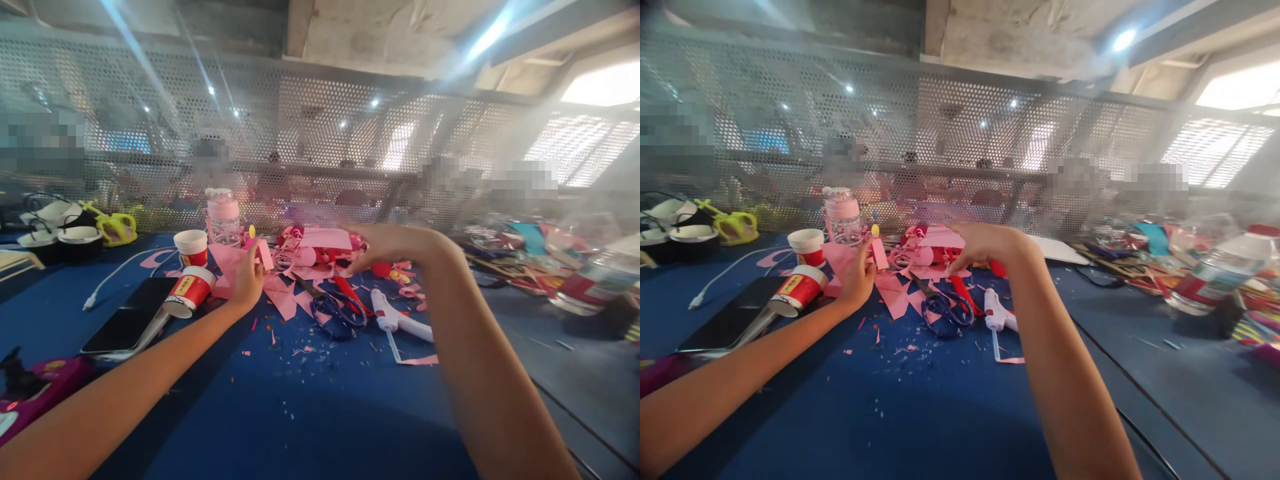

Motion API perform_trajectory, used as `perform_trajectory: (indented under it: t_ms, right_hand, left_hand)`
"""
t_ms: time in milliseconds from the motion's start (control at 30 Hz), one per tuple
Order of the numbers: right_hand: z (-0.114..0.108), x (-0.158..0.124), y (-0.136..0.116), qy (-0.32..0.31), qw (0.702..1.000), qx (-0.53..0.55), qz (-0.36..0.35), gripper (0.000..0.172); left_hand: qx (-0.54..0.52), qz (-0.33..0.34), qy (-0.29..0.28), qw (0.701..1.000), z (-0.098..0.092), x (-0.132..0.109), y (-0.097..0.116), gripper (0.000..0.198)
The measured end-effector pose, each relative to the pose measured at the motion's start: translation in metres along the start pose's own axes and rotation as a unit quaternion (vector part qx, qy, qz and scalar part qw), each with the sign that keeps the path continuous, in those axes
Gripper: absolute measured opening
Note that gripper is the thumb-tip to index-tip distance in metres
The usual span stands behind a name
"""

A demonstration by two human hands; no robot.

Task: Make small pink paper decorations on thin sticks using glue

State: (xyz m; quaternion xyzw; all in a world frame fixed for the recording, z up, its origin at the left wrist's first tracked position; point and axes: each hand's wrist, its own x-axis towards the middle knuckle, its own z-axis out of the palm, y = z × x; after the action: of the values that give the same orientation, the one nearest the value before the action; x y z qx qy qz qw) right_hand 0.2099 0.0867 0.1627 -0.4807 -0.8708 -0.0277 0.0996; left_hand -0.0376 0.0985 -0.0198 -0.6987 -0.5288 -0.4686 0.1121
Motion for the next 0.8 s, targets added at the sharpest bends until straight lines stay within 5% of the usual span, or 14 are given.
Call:
perform_trajectory:
  t_ms: [133,267,400,633,800]
  right_hand:
    - [0.017,-0.014,-0.016,-0.063,0.996,-0.059,-0.037,0.038]
    - [0.072,-0.029,-0.027,-0.015,0.992,-0.124,-0.007,0.019]
    - [0.108,-0.054,-0.03,-0.022,0.991,-0.13,0.029,0.033]
    - [0.118,-0.07,-0.031,0.005,0.993,-0.088,0.079,0.045]
    - [0.124,-0.068,-0.025,-0.009,0.996,0.018,0.089,0.043]
  left_hand:
    - [-0.041,0.023,0.007,0.999,-0.001,-0.002,0.009,0.038]
    - [-0.05,0.092,-0.024,0.994,0.001,-0.005,0.019,0.038]
    - [-0.1,0.077,-0.031,0.992,-0.004,-0.006,0.023,0.038]
    - [-0.244,0.121,-0.106,0.956,-0.019,-0.007,0.025,0.042]
    - [-0.392,-0.034,-0.122,0.911,-0.023,-0.003,0.056,0.032]
